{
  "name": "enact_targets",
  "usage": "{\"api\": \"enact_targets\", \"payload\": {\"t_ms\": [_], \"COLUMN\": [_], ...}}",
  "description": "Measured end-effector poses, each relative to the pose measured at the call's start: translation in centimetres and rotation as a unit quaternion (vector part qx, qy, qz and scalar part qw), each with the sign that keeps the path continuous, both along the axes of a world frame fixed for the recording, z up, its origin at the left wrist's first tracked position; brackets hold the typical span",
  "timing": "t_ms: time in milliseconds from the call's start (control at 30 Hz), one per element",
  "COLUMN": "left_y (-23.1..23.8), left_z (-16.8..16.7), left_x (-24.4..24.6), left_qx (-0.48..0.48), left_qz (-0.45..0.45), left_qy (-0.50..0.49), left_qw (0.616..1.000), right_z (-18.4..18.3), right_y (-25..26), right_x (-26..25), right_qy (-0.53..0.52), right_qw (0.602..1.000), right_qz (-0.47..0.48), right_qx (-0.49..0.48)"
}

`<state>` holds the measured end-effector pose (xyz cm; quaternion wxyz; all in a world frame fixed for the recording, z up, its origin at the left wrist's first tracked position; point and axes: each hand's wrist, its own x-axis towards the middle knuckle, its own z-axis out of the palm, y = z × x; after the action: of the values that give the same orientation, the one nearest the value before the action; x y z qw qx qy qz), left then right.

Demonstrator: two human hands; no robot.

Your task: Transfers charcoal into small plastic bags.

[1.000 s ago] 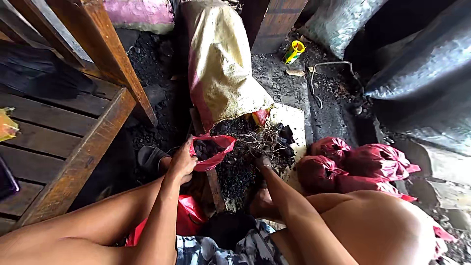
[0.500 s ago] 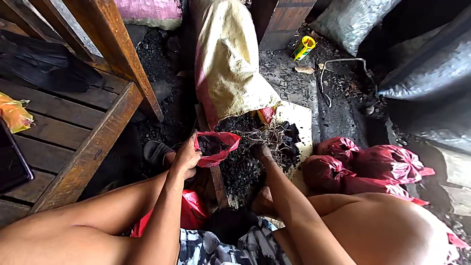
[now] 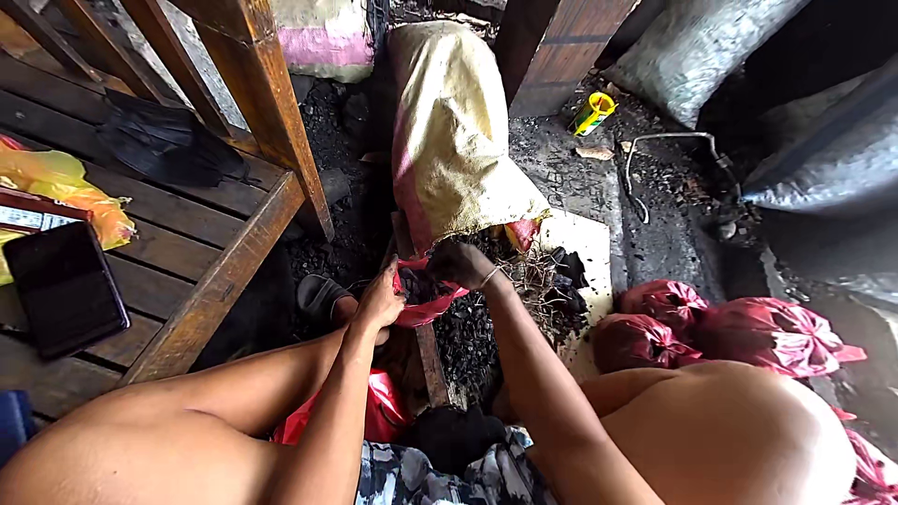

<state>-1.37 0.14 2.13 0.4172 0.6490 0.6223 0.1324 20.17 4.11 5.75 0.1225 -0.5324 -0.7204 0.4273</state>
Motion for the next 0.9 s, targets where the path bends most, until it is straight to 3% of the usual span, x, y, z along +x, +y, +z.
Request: {"api": "enact_targets", "payload": {"t_ms": [100, 267, 367, 533, 733, 900], "left_y": [-0.3, -0.2, 0.0, -0.2, -0.4, -0.5], "left_z": [0.5, -1.0, -2.1, -1.3, -0.8, -0.9], "left_x": [-0.6, -0.6, -0.4, -0.3, -0.8, -0.8], "left_qx": [-0.002, 0.019, 0.042, 0.040, 0.031, 0.032], "left_qz": [0.006, 0.028, 0.020, 0.021, 0.032, 0.031], "left_qy": [0.003, -0.011, -0.020, -0.031, -0.032, -0.008], "left_qw": [1.000, 0.999, 0.999, 0.998, 0.999, 0.999], "right_z": [0.0, 0.0, -3.7, -12.4, -15.0, -14.7], "right_y": [0.0, 0.1, -1.1, -5.2, -9.5, -10.1], "right_x": [-1.2, 3.4, 6.8, 9.0, 9.6, 7.9], "right_qy": [-0.045, -0.012, -0.028, -0.144, -0.280, -0.283], "right_qw": [0.999, 0.993, 0.976, 0.948, 0.875, 0.856], "right_qz": [0.019, -0.120, -0.210, -0.254, -0.318, -0.318], "right_qx": [0.002, 0.003, -0.057, -0.130, -0.235, -0.293]}}
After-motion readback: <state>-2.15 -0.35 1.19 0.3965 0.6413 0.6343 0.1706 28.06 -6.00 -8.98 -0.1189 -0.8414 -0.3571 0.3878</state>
